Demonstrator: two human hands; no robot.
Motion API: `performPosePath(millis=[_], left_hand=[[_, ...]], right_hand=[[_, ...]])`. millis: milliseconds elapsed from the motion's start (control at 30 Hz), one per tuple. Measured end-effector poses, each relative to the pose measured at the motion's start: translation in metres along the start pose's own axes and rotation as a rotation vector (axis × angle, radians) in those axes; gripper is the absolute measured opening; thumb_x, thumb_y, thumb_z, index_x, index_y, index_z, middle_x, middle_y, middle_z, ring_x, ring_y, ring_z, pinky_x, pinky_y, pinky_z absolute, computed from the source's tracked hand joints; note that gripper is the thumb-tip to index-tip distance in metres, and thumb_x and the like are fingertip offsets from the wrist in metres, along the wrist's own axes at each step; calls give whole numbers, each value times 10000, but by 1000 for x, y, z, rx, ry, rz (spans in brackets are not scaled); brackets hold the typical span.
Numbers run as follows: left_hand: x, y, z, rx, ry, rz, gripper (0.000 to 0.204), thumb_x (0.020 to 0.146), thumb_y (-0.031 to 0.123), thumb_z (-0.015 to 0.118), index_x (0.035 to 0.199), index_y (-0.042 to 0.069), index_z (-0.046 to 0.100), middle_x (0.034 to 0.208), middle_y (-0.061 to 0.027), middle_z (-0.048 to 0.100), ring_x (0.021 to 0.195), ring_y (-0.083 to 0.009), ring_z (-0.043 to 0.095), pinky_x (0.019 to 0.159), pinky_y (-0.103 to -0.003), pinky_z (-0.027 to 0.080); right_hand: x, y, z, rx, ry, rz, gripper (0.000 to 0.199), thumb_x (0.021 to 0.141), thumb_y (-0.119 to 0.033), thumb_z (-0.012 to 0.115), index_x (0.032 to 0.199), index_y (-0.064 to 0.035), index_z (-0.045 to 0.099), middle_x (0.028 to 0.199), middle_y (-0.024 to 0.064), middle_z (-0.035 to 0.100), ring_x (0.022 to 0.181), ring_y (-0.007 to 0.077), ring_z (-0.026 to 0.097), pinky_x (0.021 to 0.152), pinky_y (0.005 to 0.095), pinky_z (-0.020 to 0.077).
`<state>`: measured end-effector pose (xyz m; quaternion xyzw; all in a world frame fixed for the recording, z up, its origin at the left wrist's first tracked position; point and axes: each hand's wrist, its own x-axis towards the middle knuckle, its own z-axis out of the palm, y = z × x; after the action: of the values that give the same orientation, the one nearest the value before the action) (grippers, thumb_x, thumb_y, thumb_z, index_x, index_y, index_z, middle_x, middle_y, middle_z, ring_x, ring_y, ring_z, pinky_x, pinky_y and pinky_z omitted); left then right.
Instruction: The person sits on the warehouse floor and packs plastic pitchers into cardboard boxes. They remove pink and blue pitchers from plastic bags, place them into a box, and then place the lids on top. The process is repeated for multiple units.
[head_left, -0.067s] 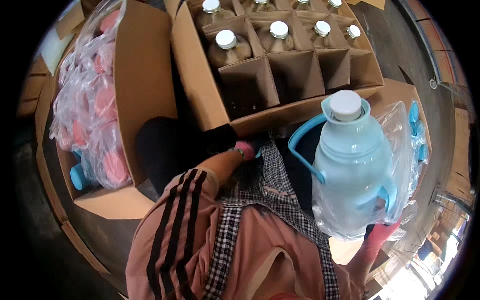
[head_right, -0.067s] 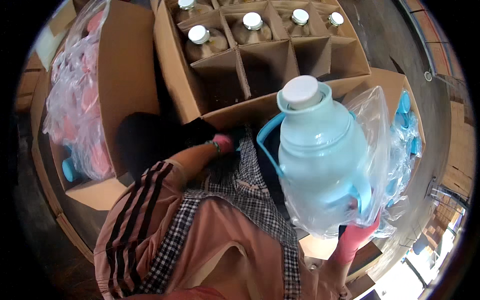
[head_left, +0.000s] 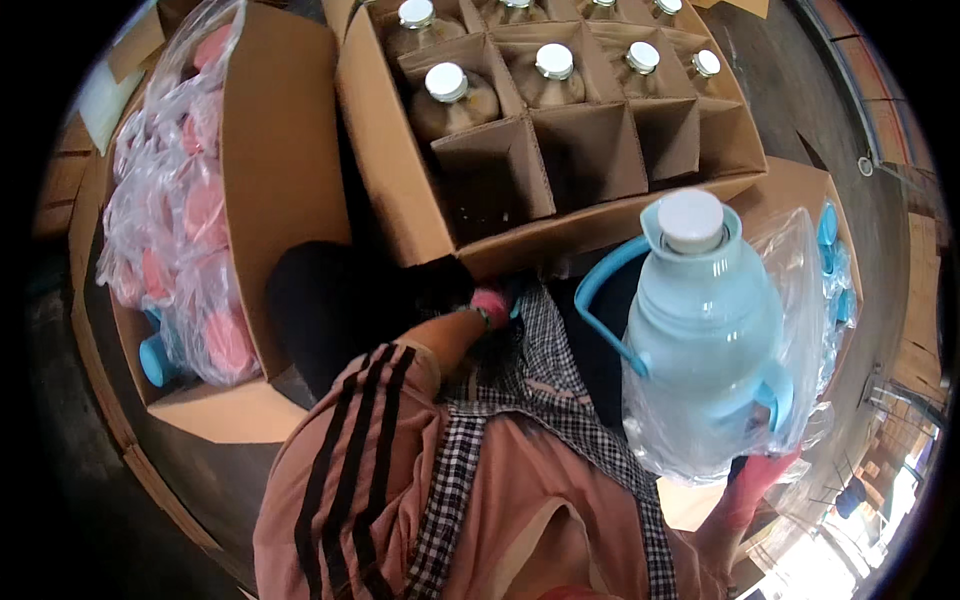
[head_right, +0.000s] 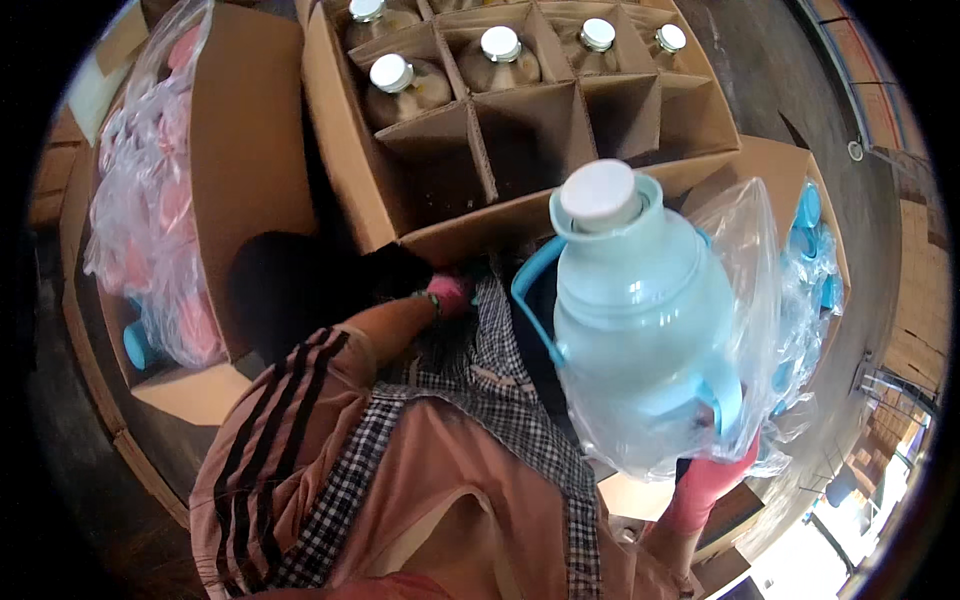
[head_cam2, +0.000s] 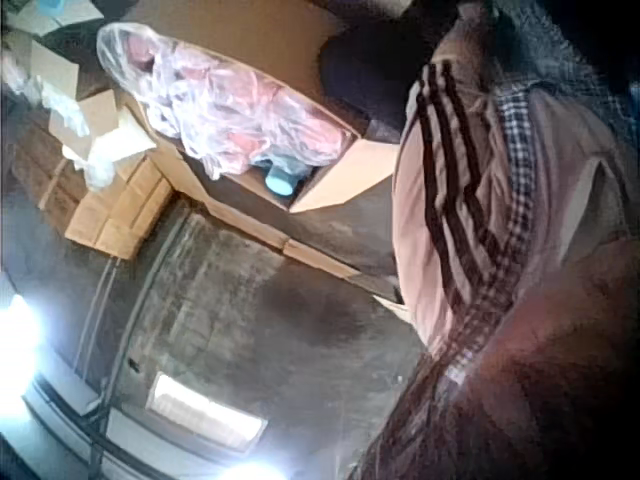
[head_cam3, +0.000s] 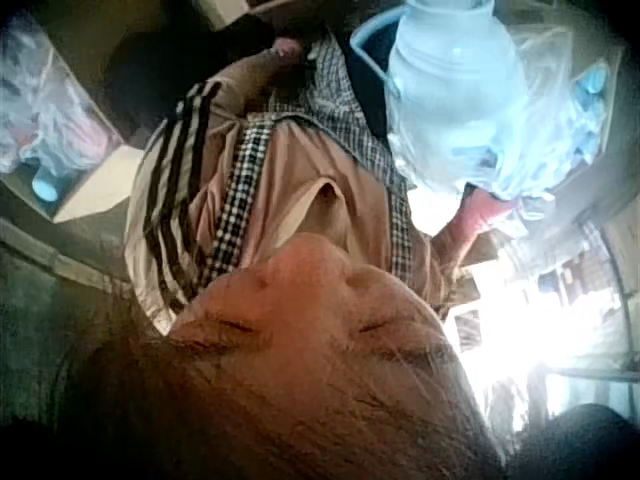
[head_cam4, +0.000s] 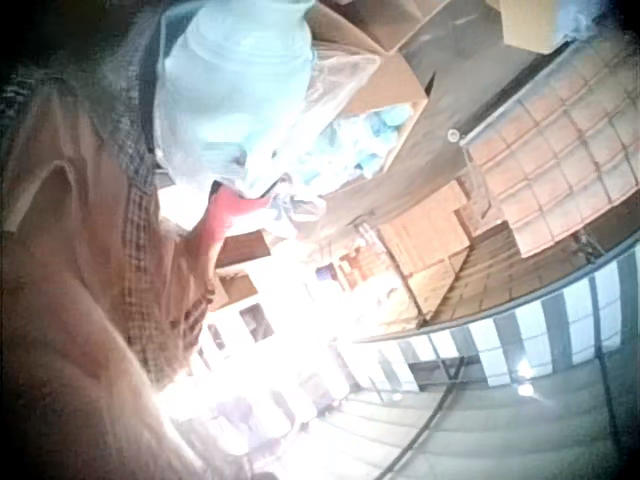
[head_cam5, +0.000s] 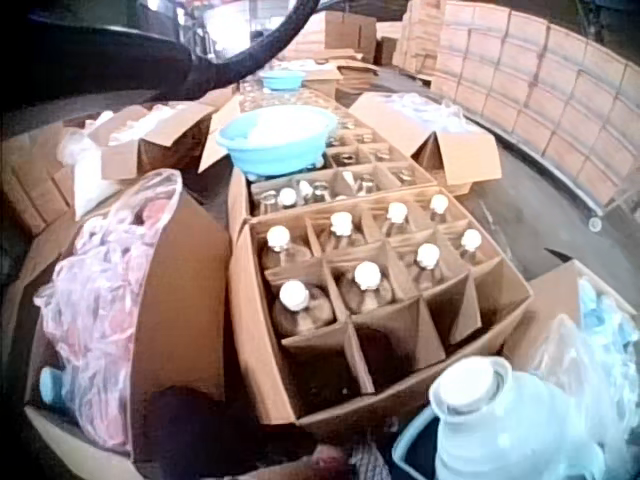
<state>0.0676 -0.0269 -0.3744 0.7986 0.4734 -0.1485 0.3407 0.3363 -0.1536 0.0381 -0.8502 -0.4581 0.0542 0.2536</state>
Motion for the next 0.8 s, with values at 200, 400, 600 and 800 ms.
performPosePath(millis=[200,400,600,800], left_hand=[[17,-11,-7,-395,-59,270,369,786,278,445,1084,62,474,1112,-210,434,980,-406,434,828,-440,379],[59,-34,92,-525,183,166,270,818,200,415,1048,66,461,888,-158,507,803,-284,486,698,-387,413],[35,-16,31,-640,53,253,481,763,277,495,1151,11,397,1179,-232,383,1089,-368,374,922,-446,302],[-1,-25,11,-374,-23,453,335,772,296,503,1060,126,526,1189,-181,392,1062,-362,401,916,-439,316]], right_hand=[[0,-27,2,78,46,58,349,696,-200,608,963,17,548,896,100,584,793,205,560,724,300,428],[16,-49,11,110,86,160,306,657,-146,612,902,28,554,833,91,579,759,199,555,708,307,428],[23,-62,14,103,22,131,320,674,-180,612,889,49,550,835,98,579,756,188,554,713,311,428],[1,-55,5,110,10,119,446,659,-262,644,944,63,536,874,123,580,803,206,552,750,322,419]])
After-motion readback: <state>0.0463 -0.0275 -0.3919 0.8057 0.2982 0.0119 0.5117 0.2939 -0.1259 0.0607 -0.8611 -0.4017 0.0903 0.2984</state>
